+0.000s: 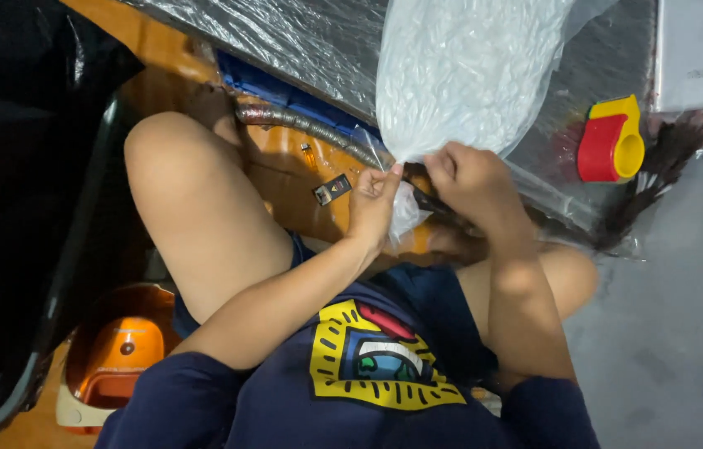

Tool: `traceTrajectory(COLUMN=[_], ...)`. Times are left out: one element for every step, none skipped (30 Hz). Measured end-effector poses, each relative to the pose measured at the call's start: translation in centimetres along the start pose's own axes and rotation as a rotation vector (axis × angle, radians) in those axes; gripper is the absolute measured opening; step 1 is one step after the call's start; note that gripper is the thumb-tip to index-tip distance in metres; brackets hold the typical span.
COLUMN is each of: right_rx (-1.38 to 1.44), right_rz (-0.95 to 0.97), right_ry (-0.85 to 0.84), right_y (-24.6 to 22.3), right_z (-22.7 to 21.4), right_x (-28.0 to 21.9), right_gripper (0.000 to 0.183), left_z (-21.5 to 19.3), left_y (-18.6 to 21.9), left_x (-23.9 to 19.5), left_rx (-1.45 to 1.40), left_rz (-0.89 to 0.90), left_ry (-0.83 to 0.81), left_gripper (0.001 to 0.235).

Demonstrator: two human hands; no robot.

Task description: The person packs a pillow by rolling it into a tight cylinder, securing it with tape, and inserting it into a black plastic mailing bag.

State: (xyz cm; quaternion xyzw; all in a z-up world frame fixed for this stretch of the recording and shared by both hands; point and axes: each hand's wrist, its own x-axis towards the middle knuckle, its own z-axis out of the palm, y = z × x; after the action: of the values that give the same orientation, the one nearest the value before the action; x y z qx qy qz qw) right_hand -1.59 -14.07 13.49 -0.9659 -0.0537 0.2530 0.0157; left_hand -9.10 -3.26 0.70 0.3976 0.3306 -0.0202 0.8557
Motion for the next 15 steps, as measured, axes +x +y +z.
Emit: traceTrajectory(right_rx=[0.009, 0.021, 0.022, 0.094, 0.165, 0.162, 0.068, -0.026, -0.031, -0.149, -0.266, -0.267, -0.328, -0.387, -0.387], right_rz=[-0.147, -0.293, -0.292, -0.425, -0.556, -0.557, -0.558, -0.553, -0.55, -0.527, -0.503, -0.504, -0.481, -0.453, -0.451], right_ry=[0.198, 0.403, 0.411, 0.308, 0.204, 0.208, 0.101, -0.009, -0.008, -0.012, -0.016, -0.023, -0.066, -0.104, -0.106], right_y=[-0.6, -1.2, -3.4, -5.6, -7.7, -8.3, -8.8, -9.3, -9.2, -9.3, -9.4, -9.4, -9.3, -9.2, -9.7], right_z=[0.6, 1.0, -0.4, -1.7, -3.0, -2.7, -2.3, -1.9, -1.4, -0.9, -0.3, 0.2, 0.7, 1.0, 0.4], right_x=[0.7, 1.6, 1.9, 2.2, 2.4, 3.8, 5.3, 6.7, 7.8, 9.1, 10.4, 10.8, 11.2, 11.6, 11.1], right_gripper=[0.029, 0.024, 0.024, 0.029, 0.037, 0.037, 0.049, 0.06, 0.06, 0.055, 0.05, 0.05, 0.053, 0.056, 0.056], left_z=[0.1, 0.4, 0.2, 0.0, -0.2, 0.0, 0.2, 0.4, 0.4, 0.3, 0.2, 0.2, 0.2, 0.3, 0.1], left_y=[0.0, 0.2, -0.5, -1.2, -2.0, -1.0, -0.1, 0.7, 0.9, 1.2, 1.4, 1.9, 2.4, 2.9, 2.5], left_x=[-0.2, -0.2, 0.2, 0.6, 0.9, 0.5, 0.2, -0.2, -0.4, -0.6, -0.7, -1.0, -1.3, -1.6, -1.3], left_rx=[-0.004, -0.006, -0.004, 0.025, 0.055, 0.052, 0.05, 0.047, 0.042, 0.049, 0.055, 0.053, 0.073, 0.094, 0.094], left_rz=[0.018, 0.042, 0.047, 0.075, 0.103, 0.106, 0.103, 0.096, 0.095, 0.088, 0.08, 0.075, 0.077, 0.081, 0.078], left_ry=[0.003, 0.001, -0.004, -0.002, 0.0, -0.003, -0.013, -0.024, -0.028, -0.028, -0.029, -0.024, -0.029, -0.039, -0.04], left_gripper=[0.027, 0.026, 0.026, 0.023, 0.02, 0.02, 0.019, 0.019, 0.019, 0.021, 0.024, 0.024, 0.024, 0.025, 0.025])
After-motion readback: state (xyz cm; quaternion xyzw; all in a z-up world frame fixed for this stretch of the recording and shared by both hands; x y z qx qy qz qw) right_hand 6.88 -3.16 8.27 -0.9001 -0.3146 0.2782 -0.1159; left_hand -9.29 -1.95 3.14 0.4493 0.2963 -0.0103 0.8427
